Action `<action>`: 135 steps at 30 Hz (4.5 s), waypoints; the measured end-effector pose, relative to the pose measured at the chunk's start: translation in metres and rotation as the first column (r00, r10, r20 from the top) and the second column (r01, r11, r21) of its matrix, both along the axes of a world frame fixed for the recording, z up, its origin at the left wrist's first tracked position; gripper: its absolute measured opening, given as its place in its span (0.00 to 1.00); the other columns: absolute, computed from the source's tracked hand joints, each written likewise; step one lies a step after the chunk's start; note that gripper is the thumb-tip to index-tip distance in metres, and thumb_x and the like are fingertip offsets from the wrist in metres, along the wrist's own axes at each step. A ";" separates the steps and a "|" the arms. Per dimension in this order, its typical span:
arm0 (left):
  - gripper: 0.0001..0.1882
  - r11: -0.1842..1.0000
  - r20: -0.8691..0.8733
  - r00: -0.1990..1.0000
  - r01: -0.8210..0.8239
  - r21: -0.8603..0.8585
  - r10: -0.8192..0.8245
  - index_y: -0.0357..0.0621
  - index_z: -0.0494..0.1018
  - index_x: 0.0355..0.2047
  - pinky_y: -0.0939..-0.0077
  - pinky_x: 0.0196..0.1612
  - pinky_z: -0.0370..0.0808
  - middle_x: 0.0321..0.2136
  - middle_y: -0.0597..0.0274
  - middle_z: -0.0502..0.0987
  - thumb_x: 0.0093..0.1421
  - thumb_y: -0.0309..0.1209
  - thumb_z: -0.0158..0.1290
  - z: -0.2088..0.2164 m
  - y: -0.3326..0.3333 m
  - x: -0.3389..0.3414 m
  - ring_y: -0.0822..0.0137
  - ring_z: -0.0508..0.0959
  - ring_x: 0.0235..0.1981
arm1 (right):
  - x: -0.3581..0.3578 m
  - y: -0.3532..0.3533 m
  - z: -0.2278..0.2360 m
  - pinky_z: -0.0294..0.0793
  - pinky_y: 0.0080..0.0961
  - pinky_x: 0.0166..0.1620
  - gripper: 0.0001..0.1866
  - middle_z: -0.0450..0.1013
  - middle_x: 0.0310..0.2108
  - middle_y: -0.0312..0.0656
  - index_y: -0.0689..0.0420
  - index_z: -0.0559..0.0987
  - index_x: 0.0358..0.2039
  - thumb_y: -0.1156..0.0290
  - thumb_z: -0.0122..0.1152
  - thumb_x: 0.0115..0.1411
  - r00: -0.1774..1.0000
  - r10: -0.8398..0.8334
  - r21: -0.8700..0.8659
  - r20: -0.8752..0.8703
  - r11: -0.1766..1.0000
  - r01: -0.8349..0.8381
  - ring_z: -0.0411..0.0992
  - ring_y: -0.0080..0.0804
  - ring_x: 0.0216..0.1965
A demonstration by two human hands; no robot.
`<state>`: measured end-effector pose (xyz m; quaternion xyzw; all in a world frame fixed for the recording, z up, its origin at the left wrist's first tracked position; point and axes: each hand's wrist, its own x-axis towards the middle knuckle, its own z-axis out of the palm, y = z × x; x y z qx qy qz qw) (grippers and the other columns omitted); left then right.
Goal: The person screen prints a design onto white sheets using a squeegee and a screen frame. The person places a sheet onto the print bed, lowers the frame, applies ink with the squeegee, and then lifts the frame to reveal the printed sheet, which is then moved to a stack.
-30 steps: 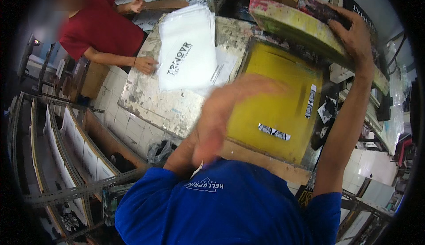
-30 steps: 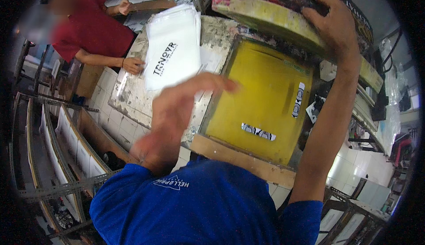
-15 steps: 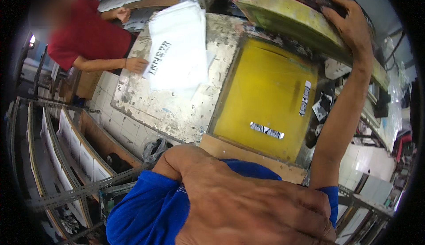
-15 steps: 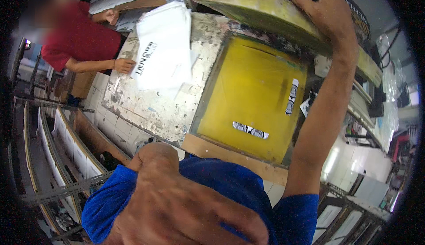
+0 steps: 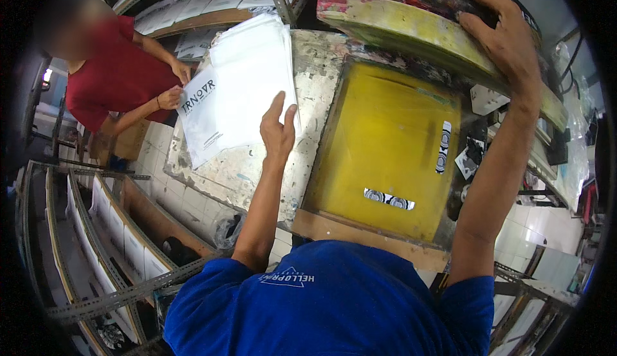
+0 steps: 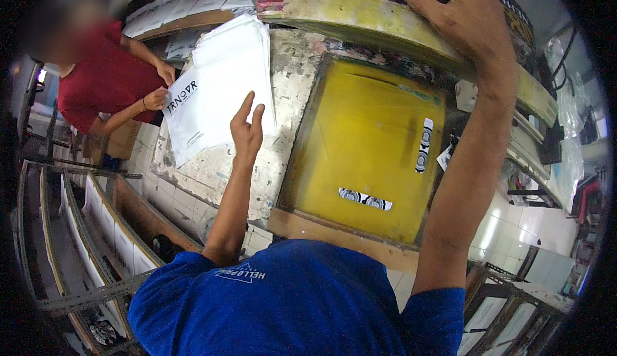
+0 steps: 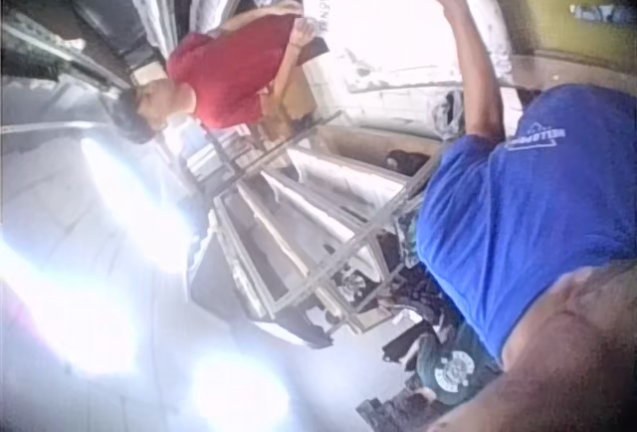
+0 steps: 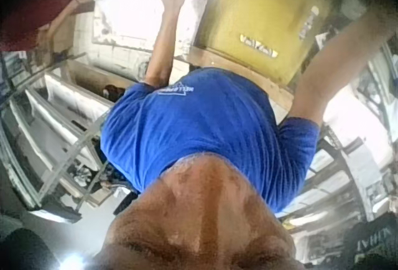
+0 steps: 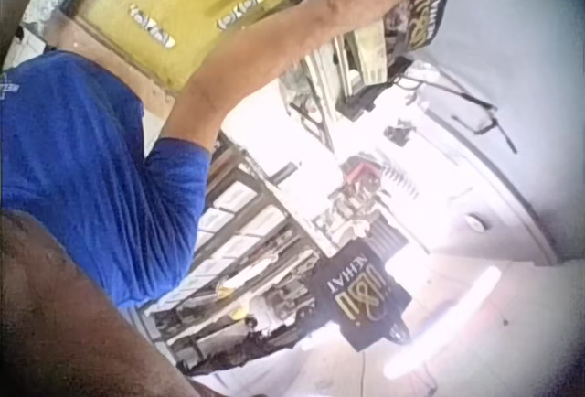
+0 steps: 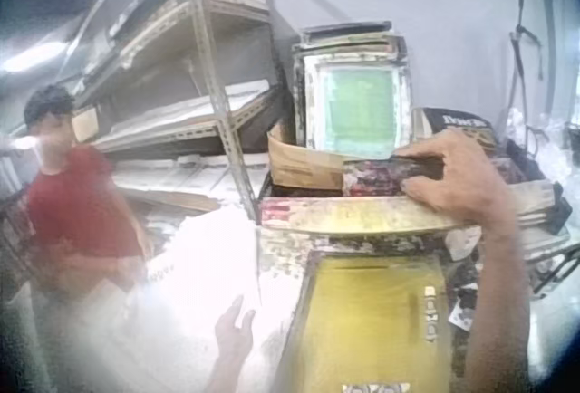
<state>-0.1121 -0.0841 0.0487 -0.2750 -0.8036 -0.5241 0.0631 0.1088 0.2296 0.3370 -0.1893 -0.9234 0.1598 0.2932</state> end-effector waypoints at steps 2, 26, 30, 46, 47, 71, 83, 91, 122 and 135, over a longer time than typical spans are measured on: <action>0.25 0.951 -0.177 0.979 -0.143 -0.274 0.096 0.38 0.76 0.57 0.50 0.65 0.64 0.61 0.46 0.73 0.64 0.38 0.58 -0.052 0.001 -0.041 0.42 0.68 0.64 | -0.001 -0.003 0.002 0.72 0.27 0.53 0.22 0.81 0.42 0.47 0.60 0.82 0.53 0.69 0.63 0.58 1.000 -0.018 0.011 -0.012 1.000 0.018 0.77 0.32 0.43; 0.12 0.952 0.040 0.981 -0.196 0.236 0.192 0.36 0.83 0.41 0.70 0.36 0.76 0.30 0.54 0.85 0.62 0.31 0.61 -0.073 0.021 -0.047 0.63 0.81 0.28 | -0.002 0.016 0.002 0.74 0.35 0.53 0.21 0.79 0.47 0.51 0.51 0.83 0.52 0.60 0.66 0.59 0.999 0.041 -0.002 -0.028 0.999 -0.041 0.78 0.44 0.47; 0.16 0.912 0.095 0.945 0.326 -0.248 -0.312 0.43 0.82 0.48 0.59 0.61 0.72 0.49 0.51 0.82 0.63 0.37 0.60 -0.034 0.016 0.001 0.49 0.78 0.57 | 0.000 0.020 -0.006 0.76 0.37 0.49 0.21 0.81 0.37 0.48 0.48 0.84 0.52 0.59 0.66 0.58 0.994 -0.004 0.176 -0.113 0.984 0.024 0.80 0.43 0.40; 0.35 0.436 -0.010 0.556 0.640 -0.632 -0.831 0.55 0.66 0.67 0.43 0.74 0.45 0.73 0.60 0.56 0.62 0.52 0.56 -0.113 0.141 0.125 0.46 0.50 0.74 | -0.007 -0.028 0.024 0.78 0.30 0.44 0.20 0.84 0.35 0.49 0.61 0.86 0.44 0.64 0.64 0.53 1.000 -0.029 0.127 -0.013 0.991 0.030 0.80 0.36 0.33; 0.36 0.399 0.007 0.518 0.667 -0.629 -0.856 0.55 0.66 0.67 0.44 0.74 0.44 0.73 0.61 0.55 0.62 0.51 0.56 -0.113 0.148 0.131 0.47 0.49 0.74 | -0.008 -0.014 0.025 0.78 0.30 0.43 0.20 0.84 0.35 0.49 0.61 0.86 0.44 0.63 0.64 0.53 1.000 0.014 0.009 0.012 1.000 -0.015 0.80 0.36 0.33; 0.35 0.449 -0.068 0.461 0.803 -0.391 -0.885 0.50 0.65 0.68 0.44 0.75 0.42 0.70 0.58 0.61 0.63 0.48 0.57 -0.092 0.129 0.162 0.48 0.52 0.74 | 0.002 -0.042 0.008 0.78 0.29 0.35 0.20 0.83 0.31 0.48 0.64 0.86 0.41 0.63 0.62 0.54 0.998 0.009 0.108 -0.069 0.994 -0.001 0.78 0.33 0.27; 0.61 0.779 0.478 0.748 0.081 0.622 -0.460 0.32 0.52 0.71 0.68 0.54 0.76 0.52 0.55 0.76 0.42 0.30 0.78 0.044 0.001 0.134 0.65 0.76 0.51 | 0.076 -0.135 -0.117 0.73 0.36 0.40 0.34 0.74 0.31 0.46 0.47 0.84 0.54 0.73 0.73 0.40 0.999 -0.046 0.234 0.006 0.971 0.043 0.72 0.46 0.33; 0.49 0.910 0.290 0.866 0.354 0.218 -0.406 0.32 0.68 0.62 0.62 0.58 0.72 0.55 0.49 0.75 0.39 0.31 0.77 -0.094 -0.075 0.147 0.56 0.75 0.53 | 0.096 -0.160 -0.253 0.71 0.39 0.44 0.30 0.72 0.32 0.44 0.44 0.82 0.55 0.70 0.73 0.48 0.991 0.002 -0.136 0.137 0.991 0.017 0.70 0.47 0.32; 0.41 0.931 0.119 0.954 0.296 -0.211 -0.276 0.44 0.73 0.62 0.48 0.67 0.58 0.67 0.36 0.58 0.49 0.47 0.69 -0.106 -0.092 0.151 0.39 0.60 0.66 | -0.093 0.142 -0.343 0.65 0.44 0.55 0.33 0.78 0.50 0.52 0.43 0.79 0.59 0.73 0.63 0.48 0.972 -0.053 0.132 0.230 0.991 0.022 0.73 0.51 0.53; 0.40 0.929 0.123 0.949 0.311 -0.203 -0.291 0.38 0.75 0.56 0.55 0.59 0.62 0.48 0.54 0.78 0.46 0.48 0.70 -0.095 -0.087 0.151 0.49 0.70 0.54 | -0.060 0.135 -0.309 0.65 0.25 0.63 0.39 0.73 0.62 0.45 0.49 0.75 0.64 0.89 0.63 0.49 0.993 -0.100 -0.498 0.057 0.859 0.115 0.71 0.31 0.61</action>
